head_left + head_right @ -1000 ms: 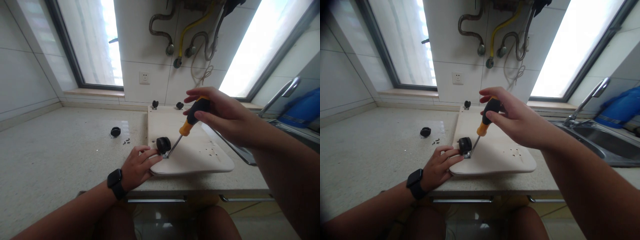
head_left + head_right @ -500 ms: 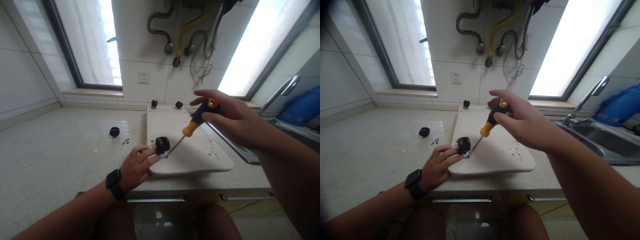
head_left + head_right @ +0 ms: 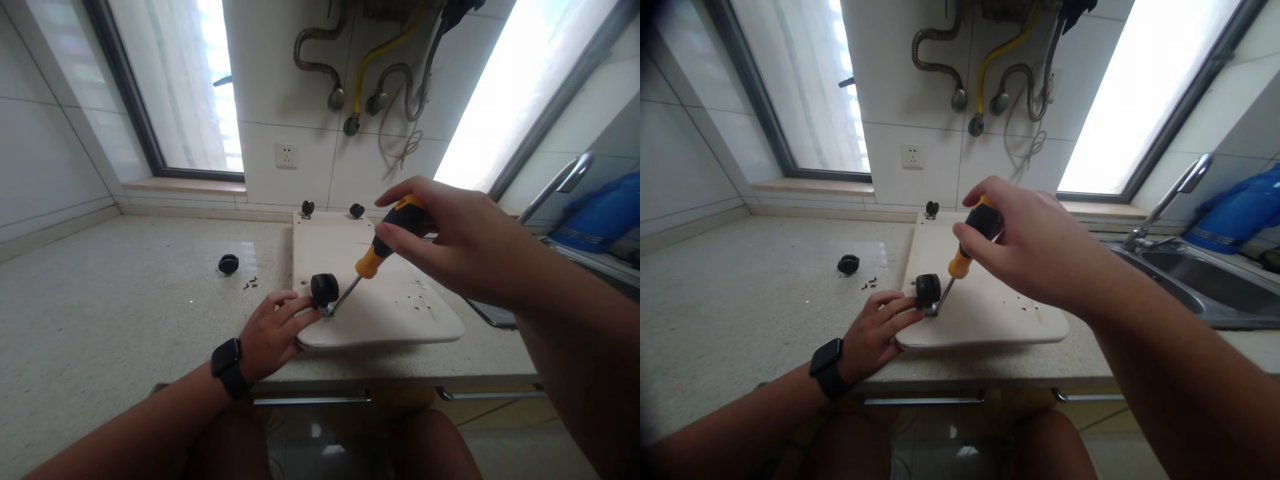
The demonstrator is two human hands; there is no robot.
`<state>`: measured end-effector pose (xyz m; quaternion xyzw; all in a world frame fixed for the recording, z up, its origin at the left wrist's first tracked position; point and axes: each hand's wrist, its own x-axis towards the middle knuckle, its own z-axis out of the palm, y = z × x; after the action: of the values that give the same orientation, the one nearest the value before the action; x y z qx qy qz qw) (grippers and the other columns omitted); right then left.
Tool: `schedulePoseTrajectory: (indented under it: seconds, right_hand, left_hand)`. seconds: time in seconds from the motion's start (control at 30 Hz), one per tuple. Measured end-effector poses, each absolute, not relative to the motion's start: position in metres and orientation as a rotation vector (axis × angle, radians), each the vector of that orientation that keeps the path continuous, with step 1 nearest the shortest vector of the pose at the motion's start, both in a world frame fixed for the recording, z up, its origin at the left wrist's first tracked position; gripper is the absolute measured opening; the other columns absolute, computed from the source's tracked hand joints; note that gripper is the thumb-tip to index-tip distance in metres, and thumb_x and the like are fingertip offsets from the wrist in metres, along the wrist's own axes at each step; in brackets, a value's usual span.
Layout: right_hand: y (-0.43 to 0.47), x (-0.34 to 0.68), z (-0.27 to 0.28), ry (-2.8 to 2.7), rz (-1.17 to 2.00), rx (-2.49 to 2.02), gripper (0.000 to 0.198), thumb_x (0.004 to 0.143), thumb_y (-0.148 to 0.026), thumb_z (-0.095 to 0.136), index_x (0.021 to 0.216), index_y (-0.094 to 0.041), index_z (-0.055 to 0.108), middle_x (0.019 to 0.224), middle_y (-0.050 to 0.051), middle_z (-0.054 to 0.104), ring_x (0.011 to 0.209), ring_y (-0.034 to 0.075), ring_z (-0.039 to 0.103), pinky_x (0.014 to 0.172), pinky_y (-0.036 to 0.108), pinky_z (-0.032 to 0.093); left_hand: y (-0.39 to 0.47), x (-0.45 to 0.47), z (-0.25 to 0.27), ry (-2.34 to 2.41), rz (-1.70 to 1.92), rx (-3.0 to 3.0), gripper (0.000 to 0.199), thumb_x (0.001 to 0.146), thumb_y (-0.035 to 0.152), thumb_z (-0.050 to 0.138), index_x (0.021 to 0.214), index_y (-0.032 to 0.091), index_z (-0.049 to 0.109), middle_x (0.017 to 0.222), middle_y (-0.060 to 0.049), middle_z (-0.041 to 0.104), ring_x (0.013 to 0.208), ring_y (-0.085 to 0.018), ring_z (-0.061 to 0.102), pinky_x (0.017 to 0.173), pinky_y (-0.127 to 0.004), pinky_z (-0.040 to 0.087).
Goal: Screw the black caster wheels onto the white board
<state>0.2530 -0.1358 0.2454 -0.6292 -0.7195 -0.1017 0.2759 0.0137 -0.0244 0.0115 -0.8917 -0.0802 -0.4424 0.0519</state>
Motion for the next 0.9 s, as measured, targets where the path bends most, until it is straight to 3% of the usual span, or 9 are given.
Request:
schedulePoseTrajectory:
  seconds: [0.1, 0.17, 0.37, 0.53, 0.9]
  right_hand:
    - [-0.141, 0.254, 0.249, -2.012, -0.092, -1.637, 0.058, 0.09, -0.05, 0.061, 0.141, -0.023, 0.062, 0.114, 0.012, 0.078, 0.09, 0.03, 0.074, 0.075, 0.045, 0.056]
    - [-0.141, 0.254, 0.251, -2.033, -0.048, -1.655, 0.06, 0.09, -0.051, 0.062, 0.143, -0.023, 0.06, 0.11, 0.011, 0.079, 0.089, 0.031, 0.074, 0.073, 0.044, 0.056]
    - [-0.133, 0.252, 0.256, -1.956, -0.305, -1.887, 0.05, 0.088, -0.069, 0.066, 0.108, -0.023, 0.069, 0.082, 0.009, 0.072, 0.067, 0.027, 0.065, 0.06, 0.04, 0.045]
    - [-0.13, 0.243, 0.256, -1.878, -0.413, -2.003, 0.057, 0.086, -0.08, 0.064, 0.089, -0.023, 0.067, 0.069, 0.005, 0.065, 0.057, 0.022, 0.056, 0.056, 0.036, 0.036]
    - [-0.133, 0.234, 0.251, -1.836, -0.491, -2.008, 0.059, 0.086, -0.082, 0.061, 0.084, -0.023, 0.064, 0.064, 0.002, 0.061, 0.053, 0.017, 0.048, 0.054, 0.034, 0.03]
  left_hand:
    - [-0.024, 0.013, 0.011, -0.239, -1.336, -2.714, 0.048, 0.091, 0.004, 0.056, 0.137, 0.018, 0.063, 0.14, -0.011, 0.069, 0.123, -0.031, 0.054, 0.105, -0.048, 0.049]
    - [-0.025, 0.012, 0.012, -0.24, -1.338, -2.708, 0.047, 0.091, 0.004, 0.055, 0.136, 0.018, 0.064, 0.139, -0.011, 0.07, 0.123, -0.031, 0.053, 0.104, -0.047, 0.05]
    - [-0.025, 0.013, 0.013, -0.243, -1.334, -2.706, 0.05, 0.088, 0.002, 0.056, 0.135, 0.018, 0.065, 0.138, -0.01, 0.071, 0.122, -0.031, 0.054, 0.103, -0.046, 0.051]
    - [-0.025, 0.013, 0.012, -0.241, -1.335, -2.693, 0.052, 0.087, 0.002, 0.057, 0.135, 0.019, 0.066, 0.139, -0.01, 0.071, 0.122, -0.03, 0.055, 0.104, -0.045, 0.05]
    - [-0.025, 0.011, 0.011, -0.252, -1.312, -2.709, 0.051, 0.087, 0.004, 0.057, 0.135, 0.018, 0.066, 0.14, -0.01, 0.071, 0.122, -0.031, 0.055, 0.102, -0.047, 0.052]
